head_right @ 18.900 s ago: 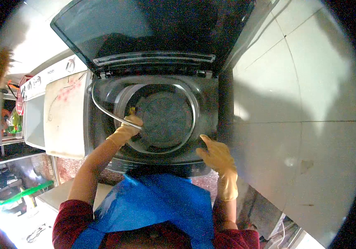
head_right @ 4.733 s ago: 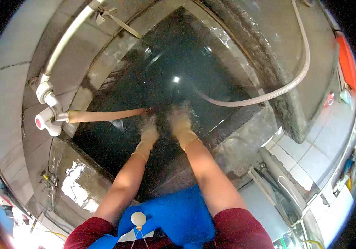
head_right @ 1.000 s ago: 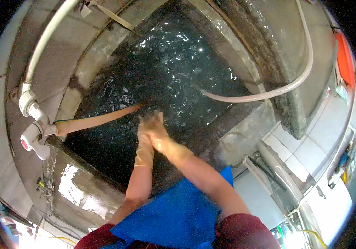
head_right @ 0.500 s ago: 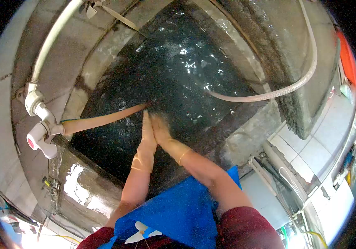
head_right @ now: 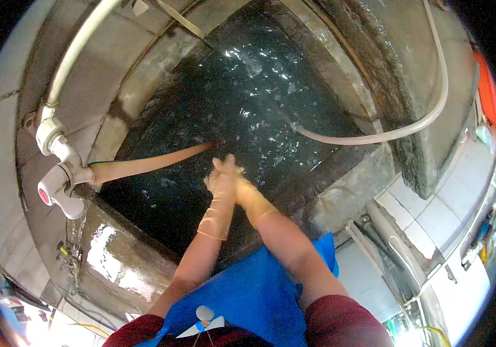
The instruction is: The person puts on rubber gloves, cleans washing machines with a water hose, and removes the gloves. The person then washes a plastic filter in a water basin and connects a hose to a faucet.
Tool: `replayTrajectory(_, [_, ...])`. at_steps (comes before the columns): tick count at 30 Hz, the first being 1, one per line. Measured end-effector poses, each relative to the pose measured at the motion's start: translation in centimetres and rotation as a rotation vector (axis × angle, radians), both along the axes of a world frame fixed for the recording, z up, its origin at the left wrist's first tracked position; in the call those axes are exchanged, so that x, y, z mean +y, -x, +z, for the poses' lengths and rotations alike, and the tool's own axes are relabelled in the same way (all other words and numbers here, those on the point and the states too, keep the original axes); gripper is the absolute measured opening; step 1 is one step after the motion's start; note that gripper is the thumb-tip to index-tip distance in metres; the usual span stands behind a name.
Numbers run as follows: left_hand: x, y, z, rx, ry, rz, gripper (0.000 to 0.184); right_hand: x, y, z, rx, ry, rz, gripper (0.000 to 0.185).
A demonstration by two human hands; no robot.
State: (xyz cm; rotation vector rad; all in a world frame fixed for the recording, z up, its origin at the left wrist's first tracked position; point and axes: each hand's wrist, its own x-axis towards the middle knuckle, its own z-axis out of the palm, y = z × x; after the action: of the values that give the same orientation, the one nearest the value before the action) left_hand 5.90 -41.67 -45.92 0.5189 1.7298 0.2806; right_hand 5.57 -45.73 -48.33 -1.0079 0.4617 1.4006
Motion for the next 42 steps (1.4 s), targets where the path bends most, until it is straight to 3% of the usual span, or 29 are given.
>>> replayTrajectory(2, [-0.2, -0.4, -0.1, -0.027, 0.004, 0.641, 0.049, -0.2, 0.0, 0.8, 0.07, 0.0, -0.034, 0.057])
replayTrajectory(5, [-1.1, 1.8, 0.6, -0.897, 0.143, 1.04, 0.046, -0.3, 0.7, 1.8, 0.121, 0.032, -0.07, 0.056])
replayTrajectory(7, [-2.1, 2.2, -0.7, -0.936, -0.012, 1.102, 0.035, 0.1, 1.4, 2.2, 0.133, 0.075, -0.086, 0.056])
replayTrajectory(9, [-1.1, 3.2, -2.9, -0.39, -0.027, 0.118, 0.036, 0.4, 2.0, 2.3, 0.123, 0.125, -0.093, 0.055])
replayTrajectory(11, [-0.6, 4.0, -3.6, -0.311, -0.01, 0.007, 0.033, 0.4, 2.1, 2.4, 0.131, 0.159, -0.088, 0.055])
replayTrajectory(13, [-1.3, 5.7, -6.2, -0.028, -0.509, -0.731, 0.034, 0.4, 1.1, 2.1, 0.17, 0.186, -0.059, 0.055])
replayTrajectory(14, [-0.8, 5.1, -4.6, -0.029, -0.512, -0.735, 0.034, 0.5, 0.5, 1.9, 0.2, 0.2, -0.034, 0.054])
replayTrajectory(16, [-0.9, 3.8, -1.2, -0.002, -0.261, -0.555, 0.036, 0.3, -1.0, 1.1, 0.283, 0.236, 0.043, 0.054])
replayTrajectory(18, [-1.5, 3.8, -0.5, 0.002, -0.247, -0.551, 0.037, 0.4, -2.4, -0.3, 0.276, 0.23, 0.174, 0.054])
replayTrajectory(21, [-2.4, 4.0, 0.3, 0.003, -0.202, -0.529, 0.042, -0.4, -2.1, -5.2, -0.17, 0.153, 0.546, 0.055])
replayTrajectory(23, [-2.9, 4.0, 0.2, -0.006, -0.174, -0.511, 0.046, 2.3, -3.7, -4.3, -0.903, 0.198, 1.993, 0.056])
replayTrajectory(25, [-2.6, 4.5, -0.9, -0.119, -0.151, -0.55, 0.049, 2.4, -3.3, -3.2, -1.035, 0.319, 1.718, 0.055])
replayTrajectory(29, [-2.3, 3.7, -4.6, -0.964, 0.118, 0.41, 0.06, 1.5, -1.8, -0.7, -0.758, 0.328, 0.79, 0.052])
replayTrajectory(30, [-2.8, 4.8, -7.5, -0.859, 0.164, 0.414, 0.062, 1.3, -1.1, 0.1, -0.656, 0.306, 0.634, 0.052])
replayTrajectory(31, [-1.4, 3.9, -4.7, -0.543, 0.126, 0.077, 0.06, 1.0, -0.7, 0.6, -0.568, 0.288, 0.53, 0.051])
replayTrajectory(32, [0.2, 2.9, -1.8, -0.228, 0.147, -0.255, 0.058, 1.0, -0.3, 0.8, -0.527, 0.278, 0.478, 0.051])
replayTrajectory(34, [-0.1, 2.2, 0.9, -0.612, 0.177, 0.29, 0.05, 1.4, 0.1, 0.4, -0.595, 0.301, 0.568, 0.05])
replayTrajectory(35, [-0.1, 2.3, 1.6, -0.794, 0.183, 0.562, 0.047, 2.0, -0.3, 0.4, -0.737, 0.329, 0.786, 0.049])
replayTrajectory(37, [-0.5, 3.2, 1.8, -0.958, 0.177, 0.83, 0.043, 3.5, -1.7, 0.6, -0.835, 0.391, 1.274, 0.048])
replayTrajectory(38, [-1.1, 4.0, 1.1, -0.871, 0.175, 0.695, 0.042, 4.2, -2.1, 1.3, -0.665, 0.452, 1.273, 0.048])
replayTrajectory(39, [-1.9, 4.6, 0.3, -0.79, 0.173, 0.565, 0.041, 4.1, -2.2, 0.9, -0.314, 0.554, 0.693, 0.045])
replayTrajectory(41, [-3.8, 4.9, -2.6, -0.644, 0.165, 0.323, 0.04, 4.5, -1.3, 1.4, -0.327, 0.485, 0.231, 0.044])
replayTrajectory(42, [-4.6, 5.0, -4.0, -0.572, 0.166, 0.195, 0.039, 3.1, -1.9, -0.8, -0.761, 0.337, 0.594, 0.04])
